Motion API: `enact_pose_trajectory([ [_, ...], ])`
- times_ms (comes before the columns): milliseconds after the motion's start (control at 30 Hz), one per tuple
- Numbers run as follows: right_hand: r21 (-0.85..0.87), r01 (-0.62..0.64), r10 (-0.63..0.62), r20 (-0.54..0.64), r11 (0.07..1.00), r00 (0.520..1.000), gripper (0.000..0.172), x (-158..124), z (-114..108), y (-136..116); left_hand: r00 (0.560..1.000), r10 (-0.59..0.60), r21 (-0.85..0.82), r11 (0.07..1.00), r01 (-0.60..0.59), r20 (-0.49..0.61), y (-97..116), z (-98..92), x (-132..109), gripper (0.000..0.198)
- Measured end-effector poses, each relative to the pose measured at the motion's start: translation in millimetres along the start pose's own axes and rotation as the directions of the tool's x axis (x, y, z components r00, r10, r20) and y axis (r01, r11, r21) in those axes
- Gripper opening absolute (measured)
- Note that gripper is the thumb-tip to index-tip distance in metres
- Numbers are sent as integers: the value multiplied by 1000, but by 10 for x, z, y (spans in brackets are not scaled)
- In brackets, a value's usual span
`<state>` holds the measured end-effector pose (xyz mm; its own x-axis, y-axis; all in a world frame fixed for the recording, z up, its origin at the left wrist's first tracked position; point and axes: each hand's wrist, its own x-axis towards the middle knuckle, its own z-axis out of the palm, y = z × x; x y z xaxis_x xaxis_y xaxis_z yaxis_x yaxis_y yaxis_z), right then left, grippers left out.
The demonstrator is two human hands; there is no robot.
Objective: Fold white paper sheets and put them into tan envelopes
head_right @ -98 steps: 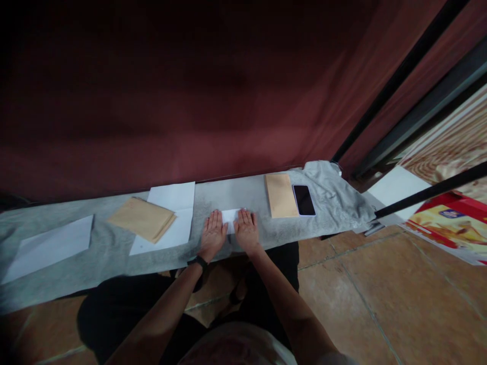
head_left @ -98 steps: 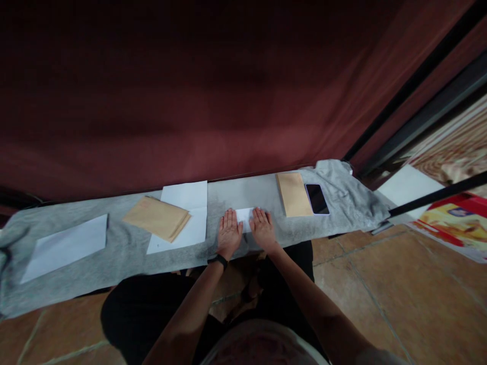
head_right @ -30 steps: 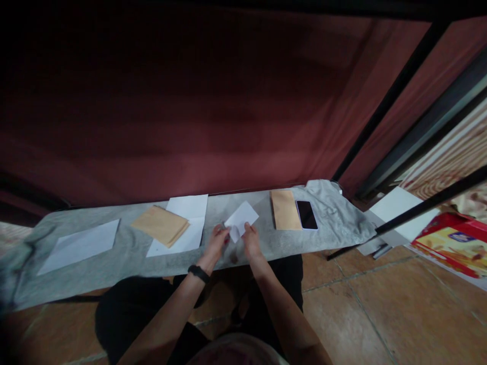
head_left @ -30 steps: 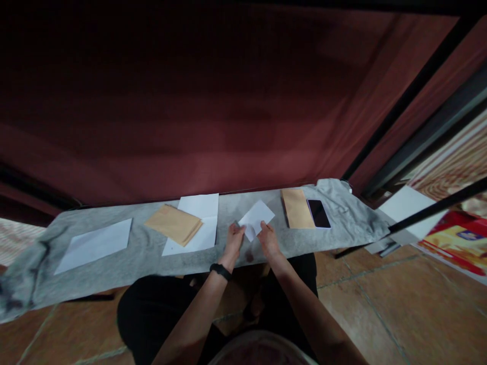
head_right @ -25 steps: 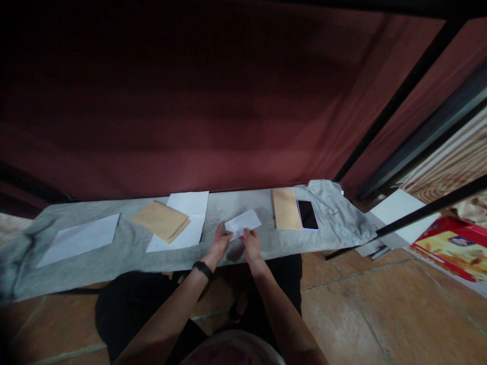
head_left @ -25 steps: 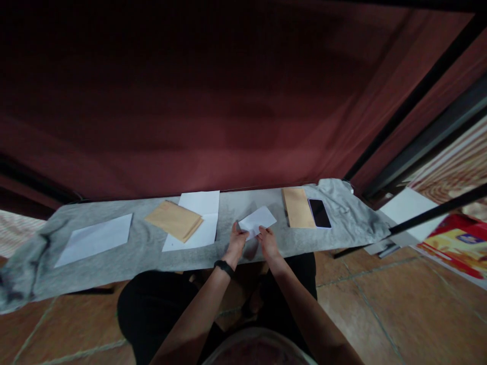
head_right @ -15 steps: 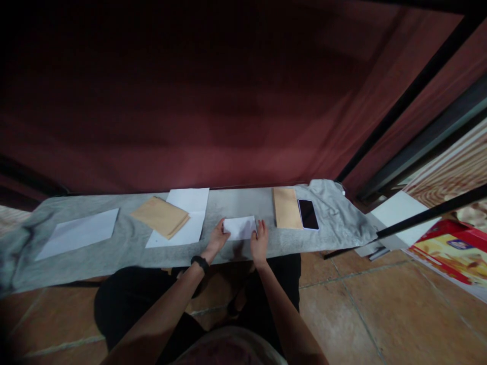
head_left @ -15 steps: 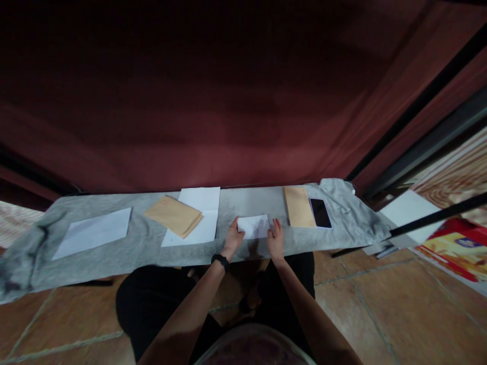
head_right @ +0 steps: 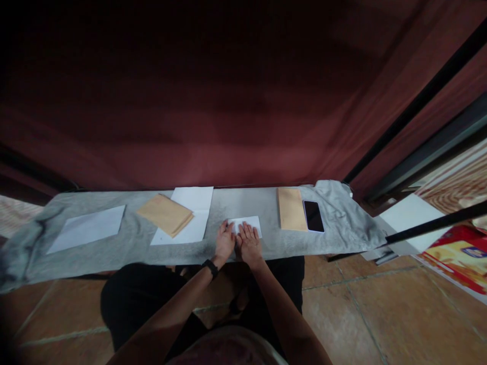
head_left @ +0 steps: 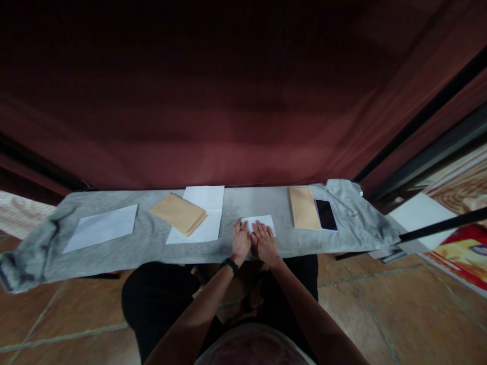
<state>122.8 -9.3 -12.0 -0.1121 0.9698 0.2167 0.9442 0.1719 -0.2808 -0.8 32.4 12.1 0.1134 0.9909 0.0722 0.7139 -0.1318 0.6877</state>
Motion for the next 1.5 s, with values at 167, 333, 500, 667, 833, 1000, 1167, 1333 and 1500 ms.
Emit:
enact_pose_trajectory([
  [167, -31, 54, -53, 9, 998, 999, 62, -55, 16, 31, 964, 222, 171, 954, -246, 148, 68, 177, -199, 55],
  [333, -37, 40, -40, 9, 999, 999, 58, -96, 23, 87, 958, 227, 291, 918, -270, 174, -40, 205, -315, 66],
  [500, -63, -46, 44, -24, 997, 999, 53, -106, -4, 172, 947, 278, 367, 874, -319, 162, -142, 109, -374, 71],
  [667, -108, -53, 44, -86, 993, 995, 53, -141, -49, 259, 951, 279, 451, 837, -310, 136, -180, 72, -422, 78],
  [833, -118, -81, 63, -153, 990, 986, 53, -177, -64, 328, 953, 281, 491, 818, -300, 114, -226, 30, -457, 77],
  [1000, -124, -101, 77, -186, 987, 980, 52, -229, -69, 402, 958, 268, 508, 813, -284, 107, -264, -29, -468, 72],
  [1167, -130, -106, 82, -178, 986, 981, 52, -229, -115, 406, 953, 288, 487, 822, -294, 91, -160, 4, -432, 65],
  [1333, -131, -5, 1, -29, 991, 1000, 52, -161, -156, 321, 902, 354, 391, 816, -426, 245, 60, 179, -340, 63],
  [1500, -126, 3, 3, 44, 992, 999, 51, -146, -132, 316, 911, 308, 396, 827, -399, 275, 63, 268, -266, 72],
])
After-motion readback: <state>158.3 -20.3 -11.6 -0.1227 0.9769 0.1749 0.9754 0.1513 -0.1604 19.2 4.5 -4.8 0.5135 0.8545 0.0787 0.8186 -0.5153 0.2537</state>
